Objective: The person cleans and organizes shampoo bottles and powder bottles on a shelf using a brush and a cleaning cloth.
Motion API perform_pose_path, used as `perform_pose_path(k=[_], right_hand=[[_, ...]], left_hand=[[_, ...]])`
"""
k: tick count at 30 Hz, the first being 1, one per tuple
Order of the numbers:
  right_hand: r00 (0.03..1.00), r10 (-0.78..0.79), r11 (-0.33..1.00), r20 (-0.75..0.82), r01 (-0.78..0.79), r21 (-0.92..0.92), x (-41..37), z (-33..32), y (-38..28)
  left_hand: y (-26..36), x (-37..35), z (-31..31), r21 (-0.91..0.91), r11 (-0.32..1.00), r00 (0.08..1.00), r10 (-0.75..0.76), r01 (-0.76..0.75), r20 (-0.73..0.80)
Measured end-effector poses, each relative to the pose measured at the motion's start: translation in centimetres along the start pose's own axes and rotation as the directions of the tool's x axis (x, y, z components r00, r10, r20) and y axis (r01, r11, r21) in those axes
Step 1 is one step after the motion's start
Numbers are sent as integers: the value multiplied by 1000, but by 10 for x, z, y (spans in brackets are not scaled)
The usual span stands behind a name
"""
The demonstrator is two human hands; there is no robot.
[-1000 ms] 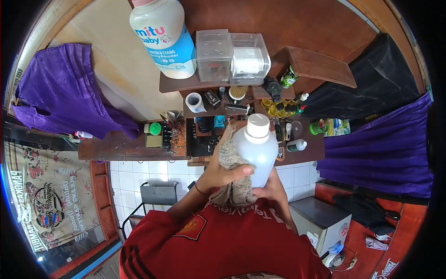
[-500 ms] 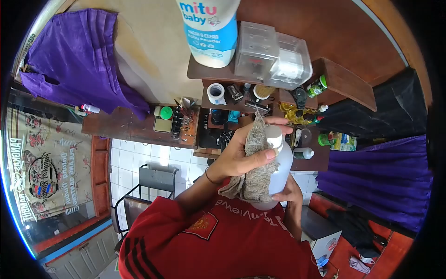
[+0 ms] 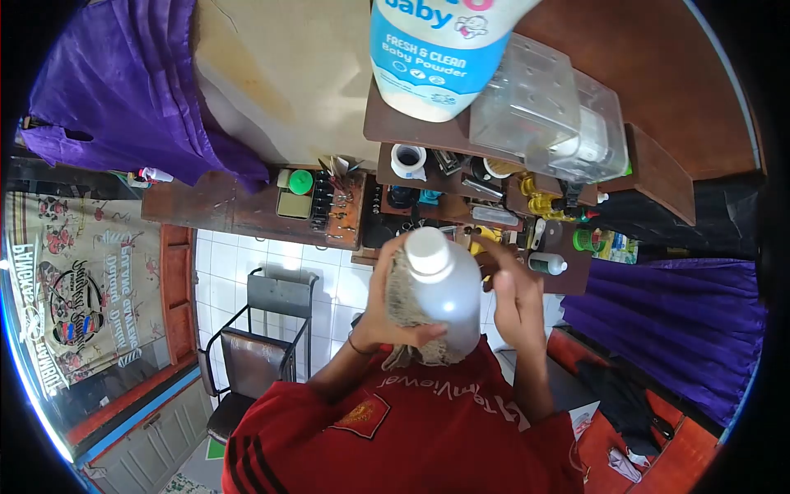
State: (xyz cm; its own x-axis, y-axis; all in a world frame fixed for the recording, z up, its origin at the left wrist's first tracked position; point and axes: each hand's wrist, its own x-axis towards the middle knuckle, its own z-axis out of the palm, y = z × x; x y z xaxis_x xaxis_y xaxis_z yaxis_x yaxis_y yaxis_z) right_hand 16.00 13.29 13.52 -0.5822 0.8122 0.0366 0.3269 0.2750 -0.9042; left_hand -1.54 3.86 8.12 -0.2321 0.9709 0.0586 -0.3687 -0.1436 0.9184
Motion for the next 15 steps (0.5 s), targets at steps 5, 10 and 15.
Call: perform_pose_path(k=[5, 10, 15], right_hand=[[995, -96, 976, 40, 102, -194, 61, 18, -49], [989, -143, 946, 28, 145, -289, 94, 36, -59], [970, -243, 903, 14, 232, -362, 101, 55, -57]], left_hand=[[10, -2, -18, -76, 993, 981, -104, 93, -166], [15, -1, -20, -66, 995, 969, -90, 77, -231], [14, -2, -23, -66, 996, 963, -69, 53, -261]])
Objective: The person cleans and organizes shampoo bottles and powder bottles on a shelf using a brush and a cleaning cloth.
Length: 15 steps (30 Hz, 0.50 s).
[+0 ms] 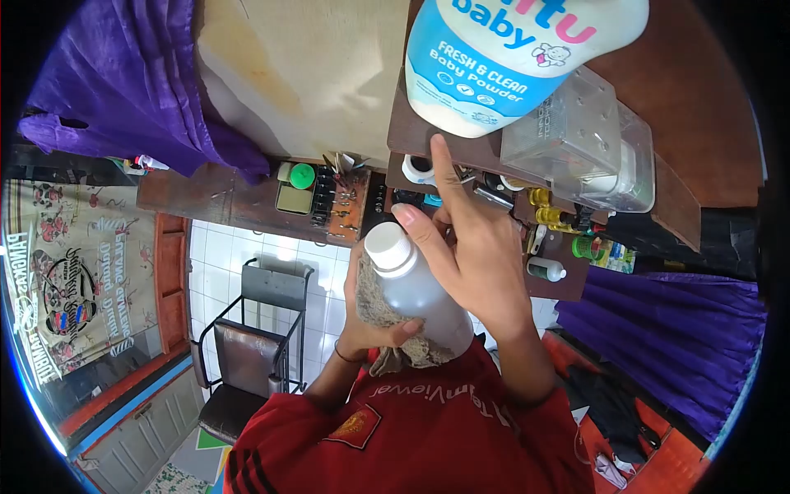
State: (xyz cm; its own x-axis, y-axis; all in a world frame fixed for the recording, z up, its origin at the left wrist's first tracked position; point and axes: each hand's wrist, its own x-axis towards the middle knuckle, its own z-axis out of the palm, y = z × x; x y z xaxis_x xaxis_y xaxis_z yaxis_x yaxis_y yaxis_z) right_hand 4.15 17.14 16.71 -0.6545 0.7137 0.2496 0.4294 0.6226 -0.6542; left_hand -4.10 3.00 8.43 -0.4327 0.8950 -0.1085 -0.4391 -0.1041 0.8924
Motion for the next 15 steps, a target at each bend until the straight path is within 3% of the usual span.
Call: perform_pose_path(k=[2, 6, 8, 10, 13, 15], right_hand=[[1000, -20, 1000, -24, 20, 9, 2, 3, -2], [987, 47, 999, 151, -48, 0, 1, 1, -4], [988, -90, 993, 129, 99, -69, -5, 7, 3], [987, -101, 989, 124, 112, -93, -6, 4, -1], [996, 77, 994, 47, -80, 75, -5, 2, -7], [995, 80, 994, 58, -84, 74, -2, 3, -3]], left_hand=[[0, 1, -1, -27, 1000, 999, 6, -7, -38], [1, -3, -5, -9, 999, 997, -40, 40, -61], [-2, -4, -8, 12, 999, 998, -33, 34, -50], [-3, -5, -8, 31, 999, 999, -25, 26, -38], [-2, -5, -4, 12, 999, 999, -37, 38, -28], [0, -3, 0, -46, 999, 998, -29, 26, -58]])
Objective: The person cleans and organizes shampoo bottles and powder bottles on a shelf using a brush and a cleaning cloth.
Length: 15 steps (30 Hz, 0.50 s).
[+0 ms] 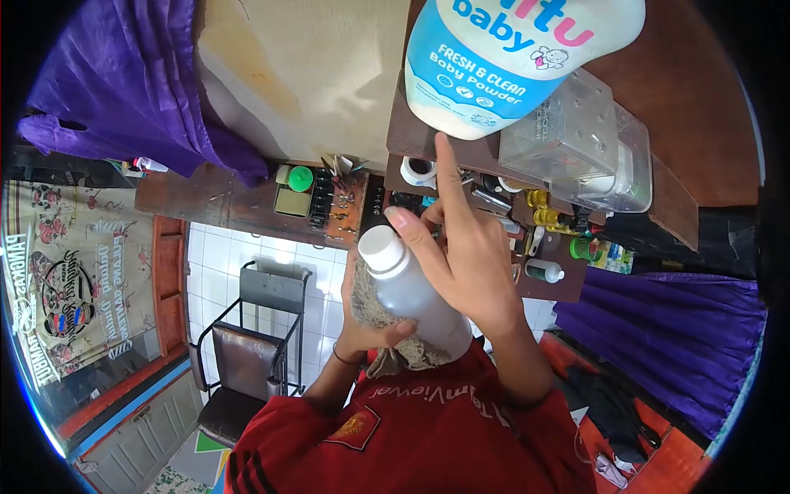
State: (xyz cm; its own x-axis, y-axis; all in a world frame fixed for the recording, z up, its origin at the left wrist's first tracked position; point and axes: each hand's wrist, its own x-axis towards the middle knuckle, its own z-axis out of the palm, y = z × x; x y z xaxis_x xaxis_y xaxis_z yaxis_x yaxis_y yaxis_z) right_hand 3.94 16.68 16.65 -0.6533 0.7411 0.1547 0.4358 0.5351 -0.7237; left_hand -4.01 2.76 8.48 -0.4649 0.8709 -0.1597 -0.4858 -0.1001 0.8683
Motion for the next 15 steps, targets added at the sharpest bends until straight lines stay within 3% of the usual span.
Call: perform_pose_path(k=[4, 10, 12, 14, 15], right_hand=[[996, -36, 996, 77, 29, 90, 11, 0, 1], [975, -58, 998, 216, 50, 42, 6, -3, 3], [975, -17, 994, 222, -8, 112, 1, -3, 0], [989, -96, 986, 109, 79, 150, -5, 1, 8], [993, -37, 948, 115, -1, 317, -9, 1, 9]], left_hand=[[-2, 0, -1, -3, 1000, 1000, -2, 2, 1], [-2, -2, 0, -41, 999, 1000, -8, 9, 10], [-1, -3, -1, -11, 999, 999, -31, 32, 26], [-2, -4, -4, 12, 1000, 999, -5, 4, 43], [-2, -4, -5, 36, 999, 998, 22, -24, 60]])
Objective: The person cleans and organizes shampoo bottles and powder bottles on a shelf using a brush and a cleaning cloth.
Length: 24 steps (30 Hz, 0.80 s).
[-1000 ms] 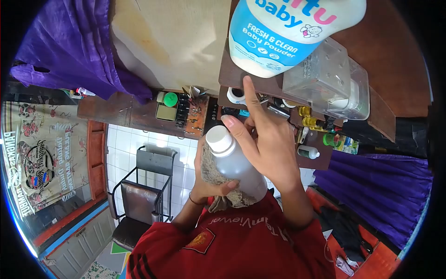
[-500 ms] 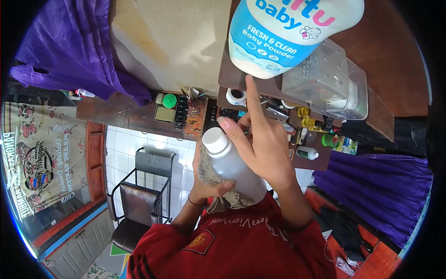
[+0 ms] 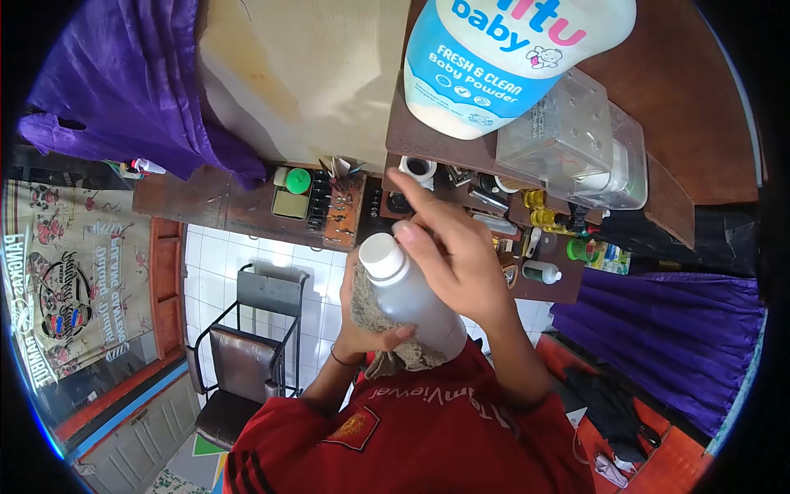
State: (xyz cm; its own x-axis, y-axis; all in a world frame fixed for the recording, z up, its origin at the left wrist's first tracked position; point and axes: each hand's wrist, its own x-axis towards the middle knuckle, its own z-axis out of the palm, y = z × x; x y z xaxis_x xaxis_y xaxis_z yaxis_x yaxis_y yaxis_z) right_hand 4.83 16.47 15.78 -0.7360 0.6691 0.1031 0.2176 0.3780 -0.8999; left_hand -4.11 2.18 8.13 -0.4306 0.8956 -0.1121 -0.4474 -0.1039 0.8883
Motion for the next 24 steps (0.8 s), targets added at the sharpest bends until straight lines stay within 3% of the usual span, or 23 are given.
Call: perform_pose_path(k=[3, 4, 5, 7, 8, 15, 17, 21, 24], right_hand=[[998, 70, 868, -1, -60, 493, -13, -8, 5], [992, 97, 581, 86, -126, 804, -19, -17, 4], [981, 88, 191, 173, -187, 963, -25, -24, 3], [964, -144, -221, 224, -252, 942, -33, -32, -4], [958, -189, -335, 214, -267, 904, -36, -32, -7], [953, -225, -400, 202, -279, 873, -46, -36, -19], [956, -212, -365, 203, -270, 891, -52, -39, -23], [956, -232, -349, 179, -253, 902, -60, -45, -28], [961, -217, -317, 173, -237, 918, -67, -48, -28]], left_hand=[[7, 3, 5, -53, 998, 999, 34, -34, -7], [9, 4, 6, -54, 998, 999, 38, -40, -28], [9, 5, 5, -57, 998, 999, 39, -40, -29], [8, 5, 3, -38, 997, 998, 61, -62, -33], [7, 3, 6, -50, 997, 997, 56, -59, -59], [7, -2, 10, -26, 997, 998, 67, -67, 14], [7, -9, 9, -8, 1000, 999, -31, 31, 15], [8, -8, 16, -15, 1000, 1000, -6, 6, 29], [2, -11, 13, -1, 997, 996, -75, 75, 58]])
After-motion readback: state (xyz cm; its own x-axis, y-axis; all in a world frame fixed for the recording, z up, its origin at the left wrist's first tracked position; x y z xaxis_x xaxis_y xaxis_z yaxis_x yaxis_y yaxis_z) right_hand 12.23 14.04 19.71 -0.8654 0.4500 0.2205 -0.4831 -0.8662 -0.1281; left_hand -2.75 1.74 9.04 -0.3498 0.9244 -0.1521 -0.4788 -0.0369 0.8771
